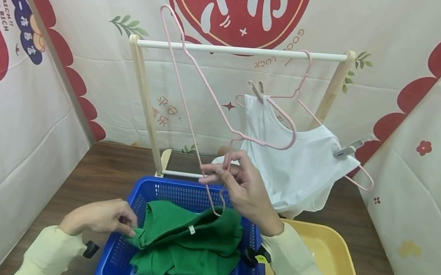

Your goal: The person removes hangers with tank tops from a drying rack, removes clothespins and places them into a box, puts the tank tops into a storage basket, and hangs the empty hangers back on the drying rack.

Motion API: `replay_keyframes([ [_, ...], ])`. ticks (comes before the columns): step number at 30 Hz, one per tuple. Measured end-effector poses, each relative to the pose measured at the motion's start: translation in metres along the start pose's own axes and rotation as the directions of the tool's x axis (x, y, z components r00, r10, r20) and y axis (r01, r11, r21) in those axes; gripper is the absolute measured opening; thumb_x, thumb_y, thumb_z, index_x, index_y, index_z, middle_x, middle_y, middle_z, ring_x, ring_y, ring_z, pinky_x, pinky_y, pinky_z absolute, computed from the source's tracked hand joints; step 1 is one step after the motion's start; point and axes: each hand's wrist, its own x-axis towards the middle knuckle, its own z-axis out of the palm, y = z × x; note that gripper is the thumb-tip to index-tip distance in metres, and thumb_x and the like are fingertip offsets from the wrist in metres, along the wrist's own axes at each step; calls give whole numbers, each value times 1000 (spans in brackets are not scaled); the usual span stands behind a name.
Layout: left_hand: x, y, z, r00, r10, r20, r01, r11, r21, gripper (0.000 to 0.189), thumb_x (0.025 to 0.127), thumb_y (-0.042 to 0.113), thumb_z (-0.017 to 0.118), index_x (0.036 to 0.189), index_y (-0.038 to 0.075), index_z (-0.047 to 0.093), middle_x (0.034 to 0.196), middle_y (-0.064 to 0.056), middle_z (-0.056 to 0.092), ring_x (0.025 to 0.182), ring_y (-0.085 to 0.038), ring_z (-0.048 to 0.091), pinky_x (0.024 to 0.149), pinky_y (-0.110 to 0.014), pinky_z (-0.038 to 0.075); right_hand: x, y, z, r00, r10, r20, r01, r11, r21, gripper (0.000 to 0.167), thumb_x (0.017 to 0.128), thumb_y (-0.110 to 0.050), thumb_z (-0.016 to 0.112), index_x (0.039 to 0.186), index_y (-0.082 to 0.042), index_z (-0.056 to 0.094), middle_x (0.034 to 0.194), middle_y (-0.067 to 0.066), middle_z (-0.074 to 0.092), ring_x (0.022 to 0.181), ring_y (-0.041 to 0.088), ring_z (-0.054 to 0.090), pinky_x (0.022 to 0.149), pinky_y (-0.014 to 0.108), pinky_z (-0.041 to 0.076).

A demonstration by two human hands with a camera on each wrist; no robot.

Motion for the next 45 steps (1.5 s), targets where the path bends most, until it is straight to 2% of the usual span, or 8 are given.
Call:
replay_keyframes([
  [4, 1, 1, 1, 1000, -13, -5, 13, 1000, -4, 17, 90, 17, 72, 75, 11, 70, 62, 13, 51, 57, 1, 45, 52, -16, 37, 2, -4, 0, 1000, -19, -13, 19, 1000, 15, 16, 101, 12, 36, 102, -4, 39, 116, 5, 73, 91, 21, 74, 38, 24, 21],
  [8, 2, 2, 3, 999, -30, -14, 30, 999, -19, 17, 90, 17, 73, 74, 11, 70, 62, 12, 52, 56, 1, 45, 51, -16, 37, 3, -3, -2, 999, -50, 9, 49, 998, 35, 11, 100, 15, 36, 100, 4, 37, 114, 8, 73, 89, 22, 74, 62, 16, 53],
  [11, 2, 3, 4, 999, -43, -22, 43, 999, -23, 15, 89, 17, 74, 75, 13, 71, 63, 10, 55, 56, 0, 47, 52, -16, 39, 1, -2, -3, 999, -45, 22, 45, 999, 22, 12, 100, 13, 38, 102, 1, 40, 113, 9, 73, 88, 22, 75, 88, 32, 55],
  [18, 3, 4, 4, 997, -67, -24, 66, 997, -26, 11, 86, 16, 77, 77, 16, 70, 68, 9, 62, 60, -1, 53, 56, -19, 46, -5, -3, -4, 998, 27, 48, -25, 999, -37, 5, 102, 5, 42, 104, 8, 38, 110, 8, 74, 86, 23, 75, 89, 34, 55],
  [27, 4, 3, 2, 996, -91, -20, 91, 996, -16, 27, 80, 17, 83, 103, 6, 73, 83, 8, 68, 73, -4, 63, 67, -23, 53, -8, -3, -5, 993, 90, 74, -88, 996, -28, 4, 103, 3, 43, 104, 4, 39, 105, 34, 67, 85, 26, 74, 77, 25, 55],
  [32, 3, 3, 1, 997, -70, -35, 70, 997, -21, 35, 81, 20, 82, 109, 4, 71, 87, 5, 69, 74, -4, 62, 68, -23, 53, -8, -4, -5, 989, 124, 85, -123, 992, -17, 4, 104, 1, 43, 104, 3, 39, 109, 17, 73, 85, 27, 74, 71, 21, 53],
  [38, 1, -1, -1, 987, -29, -160, 31, 999, 12, 23, 90, 25, 74, 108, 11, 71, 87, 9, 68, 78, -4, 63, 69, -23, 53, -8, -4, -4, 983, 155, 100, -156, 988, 7, 5, 104, 1, 43, 106, 4, 39, 108, 3, 75, 85, 27, 74, 91, 28, 53],
  [45, 2, -8, 0, 921, -23, -389, 57, 996, 74, 13, 95, 21, 68, 103, 11, 71, 86, 9, 67, 77, -4, 61, 68, -23, 52, -6, 0, -6, 981, 158, 110, -163, 986, 41, 3, 104, 3, 41, 106, 2, 40, 108, 3, 75, 85, 24, 75, 93, 29, 53],
])
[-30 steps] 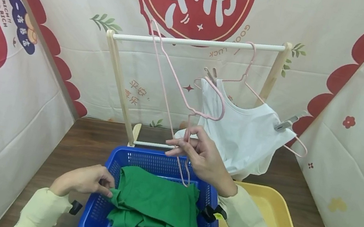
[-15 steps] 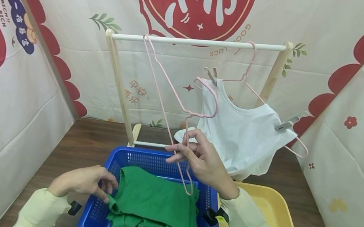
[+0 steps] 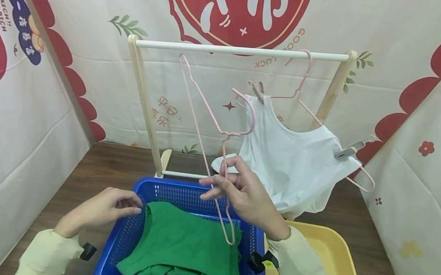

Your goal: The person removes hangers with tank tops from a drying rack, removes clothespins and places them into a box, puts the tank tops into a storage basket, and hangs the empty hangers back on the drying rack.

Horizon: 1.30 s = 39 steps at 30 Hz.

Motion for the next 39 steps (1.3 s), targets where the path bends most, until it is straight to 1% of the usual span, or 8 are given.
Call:
replay_keyframes([
  [6, -2, -4, 1, 989, -68, -129, 69, 998, 3, 16, 96, 19, 66, 107, 9, 71, 88, 6, 67, 78, -9, 59, 68, -22, 52, 4, 2, -3, 1000, -20, 19, 19, 999, 44, 5, 104, 3, 40, 107, -1, 40, 108, 6, 75, 84, 22, 75, 90, 31, 54],
  [12, -2, -9, 4, 961, -130, -246, 130, 991, -16, 19, 94, 14, 69, 112, 8, 70, 94, 1, 69, 81, -10, 61, 72, -23, 53, 9, 3, -6, 1000, -4, 20, 2, 998, 59, 6, 105, 1, 40, 108, -4, 40, 105, 18, 73, 83, 23, 75, 83, 34, 58],
  [14, -1, -11, 6, 951, -136, -278, 136, 990, -19, 20, 94, 13, 69, 113, 7, 69, 97, 0, 70, 83, -10, 62, 74, -25, 54, 10, 3, -6, 1000, 6, 24, -8, 998, 66, 7, 105, 0, 40, 108, -6, 40, 105, 20, 73, 83, 23, 75, 81, 34, 58],
  [17, -1, -14, 8, 938, -145, -316, 142, 989, -31, 23, 93, 12, 70, 115, 5, 67, 99, -3, 70, 83, -11, 63, 76, -28, 54, 13, 4, -7, 999, 13, 41, -16, 997, 80, 8, 105, -1, 40, 110, -8, 40, 106, 15, 74, 83, 23, 75, 80, 35, 58],
  [23, -1, -19, 12, 918, -158, -363, 152, 987, -45, 30, 92, 12, 70, 121, 5, 64, 107, -9, 69, 84, -14, 62, 76, -33, 54, 19, 4, -10, 998, 34, 45, -37, 998, 57, 10, 106, -3, 39, 113, -11, 41, 107, 4, 75, 83, 22, 75, 79, 36, 59],
  [30, 2, -23, 18, 898, -179, -402, 161, 984, -79, 32, 93, 12, 69, 123, 4, 63, 110, -13, 69, 83, -16, 63, 77, -40, 54, 27, 0, -12, 993, 119, 24, -120, 992, 39, 6, 106, -6, 40, 112, -10, 40, 107, 7, 75, 83, 24, 75, 79, 38, 59],
  [36, 5, -26, 25, 880, -240, -409, 213, 971, -111, 37, 95, 18, 67, 128, 4, 59, 109, -14, 68, 83, -18, 65, 74, -37, 55, 33, -5, -13, 984, 176, 29, -178, 982, 68, 4, 107, -9, 41, 110, -10, 39, 110, 11, 74, 84, 25, 75, 80, 41, 58],
  [39, 5, -27, 28, 876, -264, -403, 234, 965, -122, 41, 96, 20, 67, 132, 4, 56, 109, -14, 68, 85, -19, 66, 74, -38, 56, 37, -6, -13, 982, 186, 27, -187, 980, 65, 4, 107, -10, 42, 110, -11, 38, 109, 10, 74, 84, 24, 75, 78, 41, 59],
])
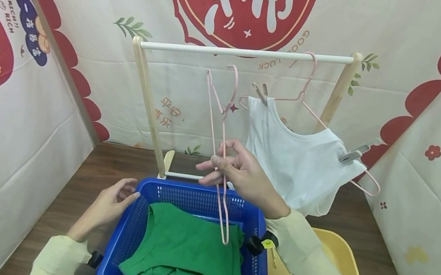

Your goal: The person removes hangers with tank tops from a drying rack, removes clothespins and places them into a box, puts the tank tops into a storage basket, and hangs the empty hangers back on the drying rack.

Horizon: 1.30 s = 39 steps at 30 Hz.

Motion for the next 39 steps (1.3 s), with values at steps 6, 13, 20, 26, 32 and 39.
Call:
replay_keyframes([
  [6, 2, -3, 4, 998, -64, 26, 64, 998, 1, 49, 97, 24, 65, 140, 5, 50, 114, -15, 67, 84, -20, 66, 73, -38, 56, 8, -3, 1, 1000, 15, 0, -15, 1000, 6, 4, 107, -10, 41, 110, -11, 38, 106, 7, 75, 84, 24, 75, 78, 42, 59],
  [13, 3, -6, 9, 994, -99, 53, 98, 995, 18, 59, 99, 29, 62, 147, 2, 41, 118, -17, 66, 82, -18, 63, 71, -37, 54, 17, -7, 1, 999, 32, -16, -32, 999, 12, 4, 107, -13, 42, 110, -12, 39, 107, 6, 75, 84, 23, 75, 81, 39, 58],
  [20, 3, -7, 13, 992, -94, 79, 95, 995, -6, 63, 100, 30, 60, 150, 0, 36, 106, -12, 67, 80, -15, 64, 75, -40, 56, 26, -11, 1, 999, 30, -42, -28, 999, 44, 12, 107, -19, 45, 107, -10, 37, 105, 6, 75, 82, 22, 75, 76, 35, 59],
  [26, 2, -7, 16, 991, -92, 97, 95, 995, -33, 60, 102, 28, 56, 151, 0, 34, 122, -24, 64, 102, -34, 68, 84, -50, 56, 33, -14, 2, 997, 60, -52, -55, 994, 96, 9, 107, -18, 43, 108, -11, 37, 105, 7, 75, 82, 22, 75, 82, 36, 58],
  [32, 3, -10, 20, 994, -72, 86, 76, 996, -46, 56, 104, 26, 53, 151, 2, 35, 134, -26, 58, 117, -40, 62, 94, -56, 50, 43, -18, 5, 994, 87, -62, -78, 987, 140, 7, 107, -16, 43, 108, -10, 38, 102, 9, 75, 81, 22, 75, 84, 38, 58],
  [39, 3, -12, 23, 997, -59, 58, 62, 996, -56, 53, 104, 23, 52, 150, 1, 37, 135, -25, 58, 120, -39, 60, 97, -55, 48, 53, -21, 7, 987, 124, -104, -109, 983, 146, 7, 107, -15, 44, 109, -10, 40, 99, 6, 76, 80, 20, 75, 82, 38, 58],
])
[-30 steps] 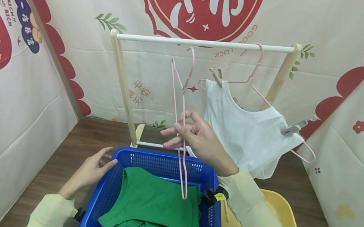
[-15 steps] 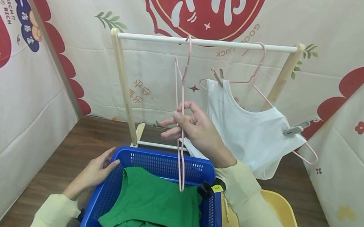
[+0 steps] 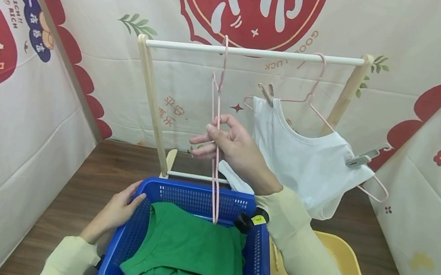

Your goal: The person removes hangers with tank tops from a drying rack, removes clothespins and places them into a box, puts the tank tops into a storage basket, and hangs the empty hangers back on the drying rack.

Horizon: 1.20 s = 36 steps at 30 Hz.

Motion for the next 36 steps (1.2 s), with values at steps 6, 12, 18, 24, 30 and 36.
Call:
replay_keyframes([
  [6, 0, 0, 2, 1000, -2, -23, 2, 1000, -6, 51, 103, 21, 54, 149, 3, 40, 134, -24, 59, 120, -38, 60, 99, -55, 47, 9, 0, 1, 1000, -11, -10, 12, 999, 30, 10, 107, -16, 42, 111, -7, 41, 97, 6, 76, 79, 16, 74, 79, 35, 59],
  [12, -1, -3, 5, 999, 12, -33, -13, 1000, -10, 49, 103, 22, 54, 149, 8, 42, 132, -21, 61, 117, -36, 62, 97, -54, 48, 17, 0, 4, 1000, -22, -15, 23, 996, 83, 8, 107, -15, 41, 111, -8, 41, 93, 5, 76, 76, 16, 74, 66, 31, 59],
  [18, -3, -3, 4, 999, 21, -38, -22, 1000, -11, 47, 103, 21, 54, 148, 9, 44, 129, -21, 63, 113, -36, 64, 95, -54, 50, 23, -1, 11, 999, -7, -41, 12, 994, 110, 7, 108, -14, 39, 110, -8, 41, 89, 4, 76, 75, 16, 74, 51, 24, 52],
  [24, -2, -4, 4, 999, 21, -42, -22, 1000, -4, 47, 103, 20, 54, 147, 10, 44, 129, -21, 63, 112, -37, 65, 95, -55, 49, 29, -3, 15, 998, 7, -62, 1, 992, 128, 10, 107, -14, 42, 112, -6, 42, 89, 6, 76, 76, 17, 74, 61, 29, 59],
  [30, -1, -2, 5, 999, 13, -39, -13, 1000, -8, 48, 103, 21, 54, 149, 9, 42, 131, -22, 61, 114, -38, 64, 95, -55, 49, 37, -5, 19, 998, 1, -63, 9, 988, 156, 9, 106, -13, 44, 111, -5, 43, 86, 7, 76, 74, 16, 74, 74, 36, 59],
  [36, -2, 0, 8, 999, 3, -51, -3, 1000, -13, 49, 103, 21, 54, 149, 9, 43, 130, -22, 62, 111, -37, 65, 94, -55, 50, 43, -4, 23, 999, 5, -51, 4, 984, 176, 9, 106, -12, 45, 110, -4, 45, 85, 8, 75, 74, 17, 74, 74, 37, 59],
])
